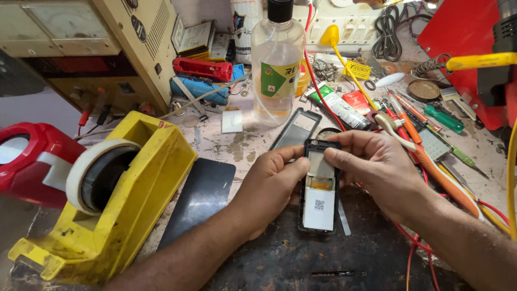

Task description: The person assembles a small electronic device by inserting a battery, connecting a camera module, and attaching a screen. They handle the components by hand, aligning and seating each part into the device chassis on a cluttered workbench.

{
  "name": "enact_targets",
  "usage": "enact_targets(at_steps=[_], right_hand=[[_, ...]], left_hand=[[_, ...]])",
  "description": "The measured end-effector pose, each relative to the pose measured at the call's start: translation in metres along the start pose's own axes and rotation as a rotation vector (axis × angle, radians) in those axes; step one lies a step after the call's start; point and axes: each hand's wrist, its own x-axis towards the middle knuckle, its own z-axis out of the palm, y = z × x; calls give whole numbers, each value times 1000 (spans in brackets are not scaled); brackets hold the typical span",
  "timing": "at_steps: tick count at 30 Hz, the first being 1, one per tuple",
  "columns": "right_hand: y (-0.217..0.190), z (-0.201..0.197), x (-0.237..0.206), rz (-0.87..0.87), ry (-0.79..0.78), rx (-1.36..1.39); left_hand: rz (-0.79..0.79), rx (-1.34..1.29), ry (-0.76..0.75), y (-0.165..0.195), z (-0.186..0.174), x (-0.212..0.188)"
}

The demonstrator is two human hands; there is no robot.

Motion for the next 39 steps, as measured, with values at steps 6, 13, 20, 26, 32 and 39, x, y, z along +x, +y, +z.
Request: enact_targets(at_steps=[6,13,20,26,32,39], right_hand=[[3,0,0,63,-92,-64],[4,4,-4,46,-63,-57],[4,-1,-2,82,-60,45],[7,-2,-2,94,-34,64],[6,-2,-4,128,-69,60],[4,1,-5,155,-25,-26]], left_hand=[[119,118,-4,-4,-2,1],[175,446,131,-3,3,-6],[222,385,97,4,7,-9],[116,350,120,8,4,-9],[71,291,139,8,3,-9],[109,240,133,3,4,-8]])
